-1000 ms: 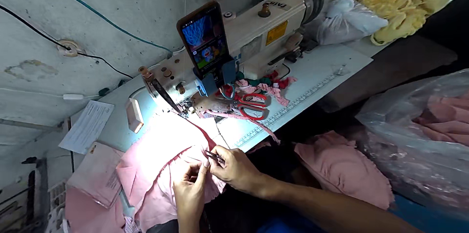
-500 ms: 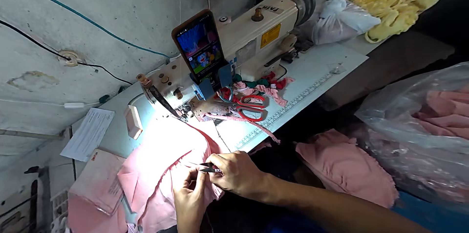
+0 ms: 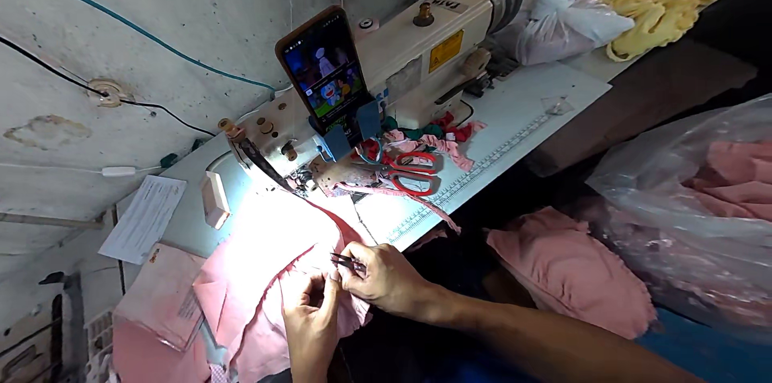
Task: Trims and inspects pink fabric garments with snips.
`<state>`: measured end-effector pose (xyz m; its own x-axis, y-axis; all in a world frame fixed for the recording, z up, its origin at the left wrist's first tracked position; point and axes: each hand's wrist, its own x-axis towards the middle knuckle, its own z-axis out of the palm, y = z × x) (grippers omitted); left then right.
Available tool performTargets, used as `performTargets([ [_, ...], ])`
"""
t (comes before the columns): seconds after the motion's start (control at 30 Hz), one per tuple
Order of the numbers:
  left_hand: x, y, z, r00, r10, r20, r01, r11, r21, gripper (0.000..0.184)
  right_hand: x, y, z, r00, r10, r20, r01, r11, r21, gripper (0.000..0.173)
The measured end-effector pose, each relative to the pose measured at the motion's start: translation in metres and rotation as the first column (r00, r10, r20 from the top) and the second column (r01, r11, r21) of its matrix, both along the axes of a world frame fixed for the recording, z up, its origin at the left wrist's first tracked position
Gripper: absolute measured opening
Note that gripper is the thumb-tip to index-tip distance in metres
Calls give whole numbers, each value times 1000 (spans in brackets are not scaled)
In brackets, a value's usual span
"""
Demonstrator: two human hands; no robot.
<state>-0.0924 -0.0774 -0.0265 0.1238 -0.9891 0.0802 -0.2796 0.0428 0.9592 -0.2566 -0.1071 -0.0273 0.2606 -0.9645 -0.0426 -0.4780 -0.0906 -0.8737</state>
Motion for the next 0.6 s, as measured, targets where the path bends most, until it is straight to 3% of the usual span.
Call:
performTargets([
  [0.07, 0, -3, 2, 1000, -24, -17, 25, 999, 37, 11, -1, -2, 2, 999, -9, 46, 5, 997, 83, 26],
  [0.2, 1, -7, 3, 997, -73, -8, 73, 995, 74, 11, -2, 1, 0, 998, -51, 43, 49, 998, 51, 25],
  [0.37, 7, -10, 6, 983, -182, -33, 184, 979, 85, 11, -11, -6, 0, 979, 16, 202, -59, 976, 209, 21],
  [0.5, 7, -12, 8, 983, -177, -46, 181, 977, 117, 11, -9, -3, 3, 994, -14, 113, -2, 990, 138, 23],
  [0.6, 11, -11, 8, 974, -206, -93, 218, 967, 134, 8, -13, -5, 0, 966, -6, 258, -59, 968, 243, 19],
])
